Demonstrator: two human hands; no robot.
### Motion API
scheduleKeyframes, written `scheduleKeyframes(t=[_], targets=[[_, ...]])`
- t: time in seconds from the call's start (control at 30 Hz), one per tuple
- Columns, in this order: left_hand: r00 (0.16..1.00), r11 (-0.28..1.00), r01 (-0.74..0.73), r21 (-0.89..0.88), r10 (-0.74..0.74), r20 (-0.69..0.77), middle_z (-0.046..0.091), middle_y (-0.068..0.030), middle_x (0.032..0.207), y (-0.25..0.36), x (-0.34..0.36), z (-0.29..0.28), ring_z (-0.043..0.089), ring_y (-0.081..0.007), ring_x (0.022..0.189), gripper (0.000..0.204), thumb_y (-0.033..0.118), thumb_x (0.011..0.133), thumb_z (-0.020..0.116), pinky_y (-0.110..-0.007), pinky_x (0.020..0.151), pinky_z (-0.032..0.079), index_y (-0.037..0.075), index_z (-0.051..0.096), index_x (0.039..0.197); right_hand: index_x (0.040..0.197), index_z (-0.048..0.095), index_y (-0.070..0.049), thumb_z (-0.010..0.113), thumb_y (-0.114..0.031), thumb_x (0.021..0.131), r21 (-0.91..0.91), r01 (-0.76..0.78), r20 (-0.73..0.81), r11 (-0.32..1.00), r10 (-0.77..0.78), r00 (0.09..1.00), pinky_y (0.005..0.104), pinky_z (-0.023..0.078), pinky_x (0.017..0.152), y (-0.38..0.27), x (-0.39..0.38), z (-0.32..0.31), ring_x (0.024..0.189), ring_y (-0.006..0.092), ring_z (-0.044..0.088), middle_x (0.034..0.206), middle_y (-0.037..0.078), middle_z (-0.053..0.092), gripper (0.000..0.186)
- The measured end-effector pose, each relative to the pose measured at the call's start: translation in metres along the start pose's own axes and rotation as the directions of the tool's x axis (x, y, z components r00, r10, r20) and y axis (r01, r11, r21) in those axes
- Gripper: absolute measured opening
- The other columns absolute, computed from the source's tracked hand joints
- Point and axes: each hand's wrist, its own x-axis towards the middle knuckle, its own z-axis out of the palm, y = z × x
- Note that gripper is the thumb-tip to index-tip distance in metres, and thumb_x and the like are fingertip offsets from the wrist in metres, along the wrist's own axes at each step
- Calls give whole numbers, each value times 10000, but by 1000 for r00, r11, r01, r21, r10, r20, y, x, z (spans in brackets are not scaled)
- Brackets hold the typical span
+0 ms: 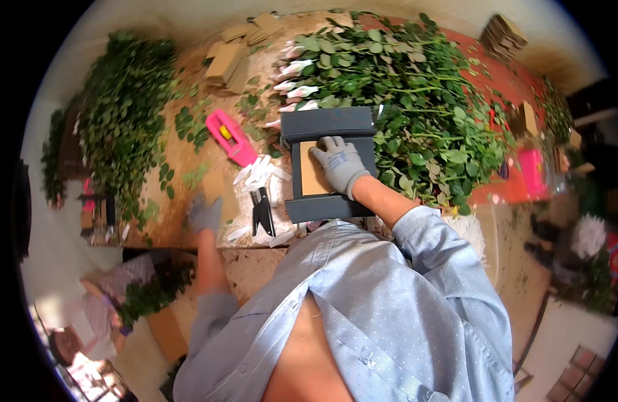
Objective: The person prepares roses by placing individual stems into a holder and cutting the ends with a specialized manual cutter.
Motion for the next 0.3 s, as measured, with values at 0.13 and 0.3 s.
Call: scheduleKeyframes(t=[0.13, 0.3], targets=[[992, 968, -127, -215, 119, -47, 616, -169, 1343, 24, 1, -29, 508, -350, 1326, 527, 366, 886, 733, -442, 1101, 413, 75, 644, 1317, 1328, 637, -174, 627, -189, 895, -34, -43, 19, 998, 44, 999, 472, 449, 980, 0, 0, 1, 1265, 322, 517, 1330, 117, 567, 434], [982, 924, -184, -335, 189, -21, 652, -171, 1316, 47, 19, -55, 530, -306, 1315, 467, 347, 872, 766, -423, 1111, 410, 110, 692, 1267, 1330, 642, -180, 626, -204, 912, 14, -22, 0, 1000, 22, 1000, 475, 451, 974, -9, 9, 6, 1264, 323, 518, 1335, 117, 567, 419]])
